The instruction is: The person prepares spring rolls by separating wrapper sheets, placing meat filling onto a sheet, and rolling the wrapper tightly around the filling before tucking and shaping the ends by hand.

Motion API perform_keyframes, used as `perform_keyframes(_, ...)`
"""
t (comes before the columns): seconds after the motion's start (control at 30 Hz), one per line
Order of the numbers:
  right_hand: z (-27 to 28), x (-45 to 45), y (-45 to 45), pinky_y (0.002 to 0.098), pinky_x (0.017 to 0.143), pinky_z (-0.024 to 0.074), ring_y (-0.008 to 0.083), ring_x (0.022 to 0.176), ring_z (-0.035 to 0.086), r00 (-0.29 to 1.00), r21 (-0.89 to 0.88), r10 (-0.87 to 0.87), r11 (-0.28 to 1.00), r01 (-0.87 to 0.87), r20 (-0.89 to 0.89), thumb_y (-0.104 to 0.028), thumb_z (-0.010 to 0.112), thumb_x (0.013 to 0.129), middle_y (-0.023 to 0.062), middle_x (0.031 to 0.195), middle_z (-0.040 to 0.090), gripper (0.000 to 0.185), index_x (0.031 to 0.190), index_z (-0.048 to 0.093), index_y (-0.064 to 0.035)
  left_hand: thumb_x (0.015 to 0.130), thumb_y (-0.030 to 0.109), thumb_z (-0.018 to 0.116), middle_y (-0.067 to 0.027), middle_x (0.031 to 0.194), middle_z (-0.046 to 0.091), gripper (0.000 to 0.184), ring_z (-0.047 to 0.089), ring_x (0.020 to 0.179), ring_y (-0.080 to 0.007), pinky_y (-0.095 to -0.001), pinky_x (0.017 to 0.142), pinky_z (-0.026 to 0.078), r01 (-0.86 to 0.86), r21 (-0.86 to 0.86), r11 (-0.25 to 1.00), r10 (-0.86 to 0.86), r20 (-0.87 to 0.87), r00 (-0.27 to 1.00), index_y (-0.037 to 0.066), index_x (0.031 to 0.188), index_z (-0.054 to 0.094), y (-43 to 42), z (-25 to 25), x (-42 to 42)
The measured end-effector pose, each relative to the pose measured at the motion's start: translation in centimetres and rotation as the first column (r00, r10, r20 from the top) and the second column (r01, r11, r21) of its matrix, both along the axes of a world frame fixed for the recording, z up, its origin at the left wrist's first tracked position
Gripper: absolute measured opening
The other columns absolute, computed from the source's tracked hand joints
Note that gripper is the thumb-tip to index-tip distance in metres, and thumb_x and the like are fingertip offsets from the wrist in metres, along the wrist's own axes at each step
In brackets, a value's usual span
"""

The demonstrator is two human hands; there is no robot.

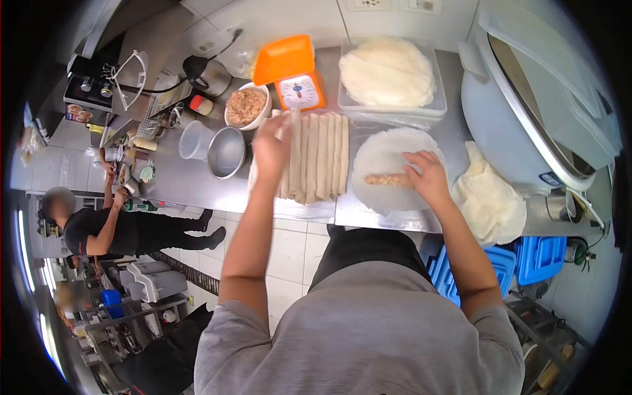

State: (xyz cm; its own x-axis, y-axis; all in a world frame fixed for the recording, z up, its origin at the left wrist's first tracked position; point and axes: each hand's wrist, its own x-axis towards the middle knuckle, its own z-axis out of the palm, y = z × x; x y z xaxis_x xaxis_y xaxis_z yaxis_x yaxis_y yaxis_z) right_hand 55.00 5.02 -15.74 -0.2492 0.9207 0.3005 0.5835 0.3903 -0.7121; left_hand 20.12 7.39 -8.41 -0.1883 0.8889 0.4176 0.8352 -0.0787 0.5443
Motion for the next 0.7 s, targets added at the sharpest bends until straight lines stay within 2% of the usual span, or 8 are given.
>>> perform_keyframes(0.03, 0.3, -0.1, 0.0, 0.0397, 0.08, 0.0469, 0.0312, 0.089, 0.057, 1.0, -0.001, -0.007, 1.0, 0.007, -0.007, -0.011, 0.068, 0.078, 0.0108, 0.088, 0.063, 0.025, 0.103, 0.069, -0.0072, 0.083, 0.012, 0.067, -0.0188, 0.103, 0.068, 0.025, 0.065, 0.094, -0.0335, -0.0386, 0.085, 0.05, -0.025, 0.006, 1.0, 0.024, 0.027, 0.999, 0.001, 0.105, 0.069, 1.8, -0.1, -3.2)
perform_keyframes(0.07, 0.6, -0.4, 0.0, 0.0397, 0.08, 0.0469, 0.0309, 0.088, 0.057, 1.0, -0.003, -0.018, 1.0, 0.018, -0.015, -0.01, 0.067, 0.079, 0.0105, 0.088, 0.063, 0.024, 0.102, 0.069, -0.0071, 0.083, 0.016, 0.067, -0.0207, 0.1, 0.067, 0.027, 0.065, 0.093, -0.035, -0.0405, 0.085, 0.051, -0.104, -0.009, 0.995, 0.103, -0.056, 0.993, -0.001, 0.104, 0.068, 3.6, -1.3, -6.7)
perform_keyframes(0.17, 1.2, -1.8, -0.5, 0.0391, 0.079, 0.0473, 0.0303, 0.087, 0.058, 0.998, -0.006, -0.047, 0.999, 0.047, -0.034, -0.008, 0.066, 0.079, 0.01, 0.087, 0.064, 0.022, 0.101, 0.069, -0.0068, 0.083, 0.022, 0.068, -0.0225, 0.101, 0.067, 0.031, 0.064, 0.094, -0.0363, -0.0422, 0.086, 0.05, -0.059, -0.042, 0.997, 0.046, -0.255, 0.966, -0.002, 0.102, 0.068, 8.1, -4.8, -12.9)
perform_keyframes(0.2, 1.4, -2.3, -0.7, 0.0389, 0.079, 0.0475, 0.0301, 0.087, 0.058, 0.998, -0.008, -0.056, 0.998, 0.055, -0.038, -0.007, 0.066, 0.08, 0.0099, 0.086, 0.064, 0.021, 0.101, 0.069, -0.0067, 0.082, 0.026, 0.068, -0.0232, 0.104, 0.066, 0.034, 0.063, 0.098, -0.0365, -0.0428, 0.088, 0.049, -0.075, -0.142, 0.987, 0.037, -0.257, 0.966, -0.002, 0.101, 0.068, 9.4, -5.8, -13.8)
perform_keyframes(0.3, 0.9, -3.6, -1.0, 0.038, 0.077, 0.0485, 0.0291, 0.086, 0.059, 0.995, -0.026, -0.088, 0.996, 0.087, -0.037, -0.007, 0.066, 0.08, 0.0093, 0.085, 0.065, 0.02, 0.1, 0.069, -0.0066, 0.081, 0.026, 0.068, -0.0224, 0.105, 0.066, 0.034, 0.063, 0.098, -0.0363, -0.0423, 0.088, 0.05, -0.145, -0.371, 0.917, -0.058, -0.485, 0.873, -0.002, 0.1, 0.068, 12.7, -7.0, -14.3)
perform_keyframes(0.43, 0.8, -4.5, -1.4, 0.0366, 0.076, 0.0493, 0.028, 0.084, 0.06, 0.988, -0.047, -0.155, 0.987, 0.154, 0.0, -0.006, 0.066, 0.079, 0.0094, 0.084, 0.065, 0.02, 0.099, 0.069, -0.0064, 0.075, 0.022, 0.07, -0.0209, 0.091, 0.069, 0.027, 0.066, 0.091, -0.0355, -0.0431, 0.081, 0.052, -0.21, -0.468, 0.859, -0.073, -0.516, 0.853, -0.003, 0.088, 0.07, 15.0, -8.3, -13.5)
perform_keyframes(0.53, 0.7, -5.2, -1.3, 0.0361, 0.075, 0.0496, 0.0277, 0.083, 0.06, 0.978, -0.067, -0.209, 0.976, 0.208, -0.007, -0.006, 0.066, 0.079, 0.0099, 0.084, 0.065, 0.02, 0.099, 0.07, -0.0064, 0.074, 0.016, 0.066, -0.0202, 0.088, 0.069, 0.018, 0.067, 0.087, -0.0361, -0.0428, 0.079, 0.053, -0.206, -0.534, 0.82, -0.066, -0.445, 0.893, -0.001, 0.081, 0.072, 15.8, -7.1, -12.8)
perform_keyframes(0.7, 1.2, -6.2, -0.9, 0.0365, 0.072, 0.0495, 0.0274, 0.081, 0.061, 0.975, -0.051, -0.22, 0.975, 0.218, -0.029, -0.006, 0.066, 0.081, 0.0105, 0.083, 0.065, 0.019, 0.099, 0.07, -0.0058, 0.075, 0.013, 0.062, -0.0211, 0.088, 0.07, 0.019, 0.067, 0.088, -0.0347, -0.0422, 0.081, 0.053, -0.184, -0.535, 0.825, -0.065, -0.414, 0.908, -0.001, 0.083, 0.072, 16.7, -7.1, -13.2)
